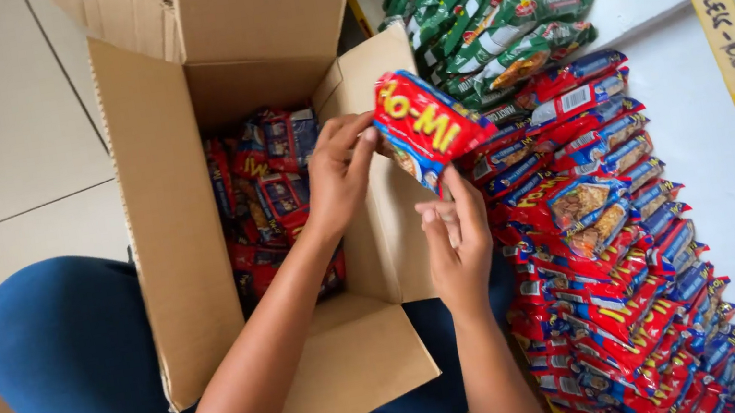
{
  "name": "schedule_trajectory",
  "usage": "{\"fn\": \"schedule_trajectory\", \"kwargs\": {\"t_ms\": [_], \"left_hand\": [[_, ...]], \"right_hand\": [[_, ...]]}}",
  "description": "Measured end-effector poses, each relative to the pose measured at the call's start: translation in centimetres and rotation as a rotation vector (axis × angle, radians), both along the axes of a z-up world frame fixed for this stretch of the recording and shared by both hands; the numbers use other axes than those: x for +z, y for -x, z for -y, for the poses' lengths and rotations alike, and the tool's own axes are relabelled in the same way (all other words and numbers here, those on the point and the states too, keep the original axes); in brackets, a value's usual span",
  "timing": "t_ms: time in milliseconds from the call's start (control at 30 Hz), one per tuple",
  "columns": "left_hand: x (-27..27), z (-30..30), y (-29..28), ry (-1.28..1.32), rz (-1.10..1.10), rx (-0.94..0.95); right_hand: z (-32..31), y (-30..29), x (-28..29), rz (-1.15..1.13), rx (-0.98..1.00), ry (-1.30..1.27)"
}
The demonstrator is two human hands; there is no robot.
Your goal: The person takes packets of instant noodles from a cardboard box and neatly stacks them onto a grocery store shelf.
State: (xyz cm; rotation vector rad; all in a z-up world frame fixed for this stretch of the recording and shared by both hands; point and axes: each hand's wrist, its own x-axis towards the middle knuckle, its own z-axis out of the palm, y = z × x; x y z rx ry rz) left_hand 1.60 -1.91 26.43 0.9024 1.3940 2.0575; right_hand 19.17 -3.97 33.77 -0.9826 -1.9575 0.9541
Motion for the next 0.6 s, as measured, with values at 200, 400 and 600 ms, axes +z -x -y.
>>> {"fn": "schedule_trajectory", "kwargs": {"t_ms": [200, 400, 600], "left_hand": [[6.6, -2.7, -0.8, 0.074, -0.153, -0.326], [6.8, -7.3, -4.9, -0.037, -0.395, -0.425], [5.8, -11.2, -9.3, -0.036, -0.485, -0.564]], "right_hand": [[3.3, -1.6, 2.5, -0.123, -0.132, 0.196], [3.9, -3.4, 2.5, -0.18, -0.213, 0.136], [3.6, -5.3, 1.6, -0.138, -0.345, 0.126]]}}
